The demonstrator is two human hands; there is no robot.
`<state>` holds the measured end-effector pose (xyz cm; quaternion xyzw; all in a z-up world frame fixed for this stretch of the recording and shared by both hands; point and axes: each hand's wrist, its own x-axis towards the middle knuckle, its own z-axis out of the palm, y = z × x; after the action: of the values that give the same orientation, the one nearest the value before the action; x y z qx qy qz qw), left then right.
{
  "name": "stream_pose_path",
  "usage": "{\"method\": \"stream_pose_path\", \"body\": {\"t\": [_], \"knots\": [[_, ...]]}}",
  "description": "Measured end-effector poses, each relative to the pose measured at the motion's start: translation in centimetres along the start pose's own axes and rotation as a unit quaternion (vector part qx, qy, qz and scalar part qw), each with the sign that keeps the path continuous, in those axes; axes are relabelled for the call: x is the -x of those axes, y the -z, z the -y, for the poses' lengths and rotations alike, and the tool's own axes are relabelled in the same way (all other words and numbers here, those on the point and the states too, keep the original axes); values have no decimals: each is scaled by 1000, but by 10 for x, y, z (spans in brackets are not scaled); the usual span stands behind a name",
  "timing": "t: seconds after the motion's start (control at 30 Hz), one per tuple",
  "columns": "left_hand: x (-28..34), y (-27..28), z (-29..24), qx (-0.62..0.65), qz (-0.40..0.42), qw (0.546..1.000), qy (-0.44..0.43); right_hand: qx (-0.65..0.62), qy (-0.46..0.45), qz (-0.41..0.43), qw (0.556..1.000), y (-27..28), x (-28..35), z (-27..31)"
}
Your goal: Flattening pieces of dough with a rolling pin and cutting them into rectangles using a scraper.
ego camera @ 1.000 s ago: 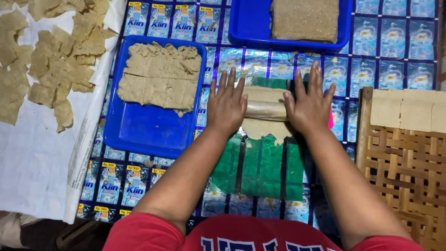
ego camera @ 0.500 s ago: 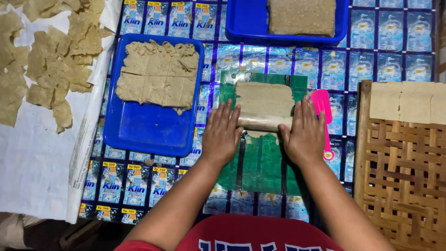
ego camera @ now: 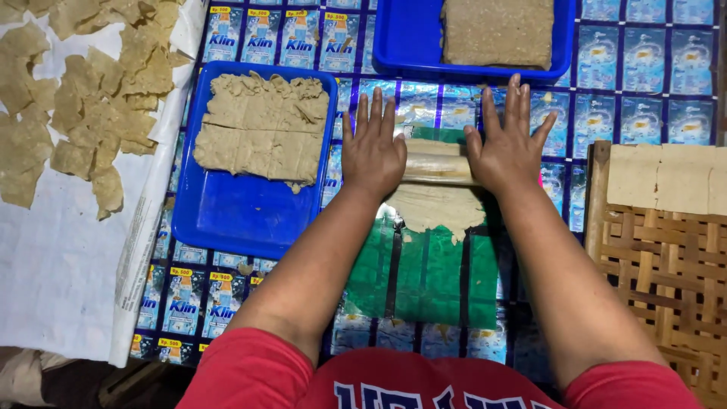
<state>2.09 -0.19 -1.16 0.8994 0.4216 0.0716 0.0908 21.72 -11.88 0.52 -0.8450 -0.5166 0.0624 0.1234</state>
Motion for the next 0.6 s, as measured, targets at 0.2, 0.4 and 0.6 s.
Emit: {"method": "stream_pose_path", "body": {"t": [0.2, 0.4, 0.6], "knots": [[75, 11, -4, 23, 13, 999, -40, 2, 45, -43, 998, -16, 73, 0], [140, -7, 3, 33, -25, 997, -73, 36, 113, -115, 986, -29, 134, -1], [196, 11, -4, 55, 93, 993, -42, 23, 110, -110, 988, -37, 197, 2]]}}
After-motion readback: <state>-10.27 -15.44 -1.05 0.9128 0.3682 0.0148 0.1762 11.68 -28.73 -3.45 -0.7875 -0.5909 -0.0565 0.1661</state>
